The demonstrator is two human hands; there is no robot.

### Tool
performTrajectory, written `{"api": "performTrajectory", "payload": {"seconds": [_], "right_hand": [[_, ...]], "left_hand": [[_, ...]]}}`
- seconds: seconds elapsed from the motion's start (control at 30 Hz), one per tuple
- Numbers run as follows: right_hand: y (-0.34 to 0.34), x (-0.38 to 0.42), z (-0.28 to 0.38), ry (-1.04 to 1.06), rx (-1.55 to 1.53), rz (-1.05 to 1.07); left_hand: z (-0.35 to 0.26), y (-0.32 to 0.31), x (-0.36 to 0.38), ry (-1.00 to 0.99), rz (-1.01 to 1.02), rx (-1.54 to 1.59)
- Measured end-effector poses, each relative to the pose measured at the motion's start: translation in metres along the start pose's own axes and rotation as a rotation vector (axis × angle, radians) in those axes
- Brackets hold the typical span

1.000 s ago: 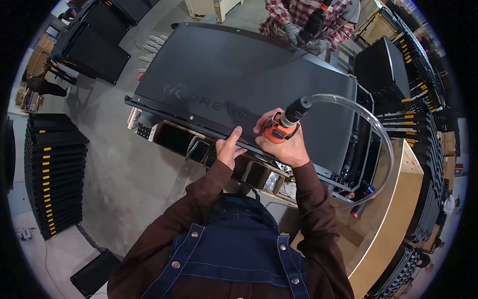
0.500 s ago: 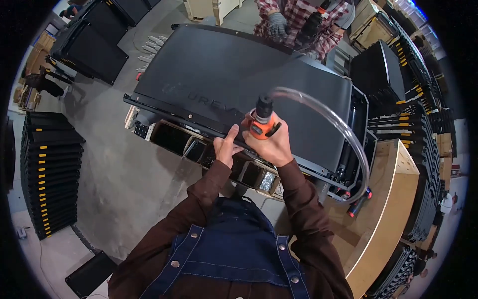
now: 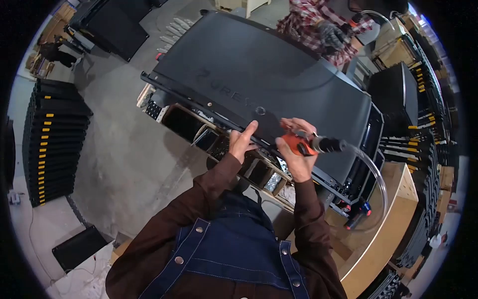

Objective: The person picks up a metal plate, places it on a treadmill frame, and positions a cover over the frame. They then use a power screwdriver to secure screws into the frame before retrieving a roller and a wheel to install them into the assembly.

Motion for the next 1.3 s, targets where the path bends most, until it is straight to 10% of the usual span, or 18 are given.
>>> {"api": "performTrajectory", "payload": {"seconds": [0.17, 0.4, 0.63, 0.83, 1.0, 1.3], "right_hand": [[0.025, 0.045, -0.033, -0.064, 0.238, -0.178], [0.023, 0.144, -0.128, -0.472, 0.208, -0.342], [-0.042, 0.165, -0.314, -0.914, 0.24, -0.23], [-0.128, 0.101, -0.369, -0.601, 0.794, 0.186], [-0.174, 0.084, -0.413, -0.424, 1.249, 0.598], [-0.161, 0.095, -0.437, -0.334, 1.24, 0.674]], "left_hand": [[0.016, 0.031, -0.006, -0.085, 0.221, -0.298], [0.031, 0.227, -0.081, -0.352, -0.367, -1.423], [0.075, 0.213, -0.15, -0.335, 0.129, -1.882], [0.047, 0.264, -0.099, -0.418, 0.004, -1.418], [0.087, 0.347, -0.038, 0.102, 0.061, -0.739], [0.1, 0.346, 0.026, 0.286, 0.179, -0.297]]}}
Point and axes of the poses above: each hand's wrist, its own x-axis away from the middle knuckle, its own y-axis out of the back of the hand, z = x × y, the point moved 10 cm from there along -x, towards the middle knuckle, and after that the axes turned 15 degrees about -x, right-handed, at the moved point
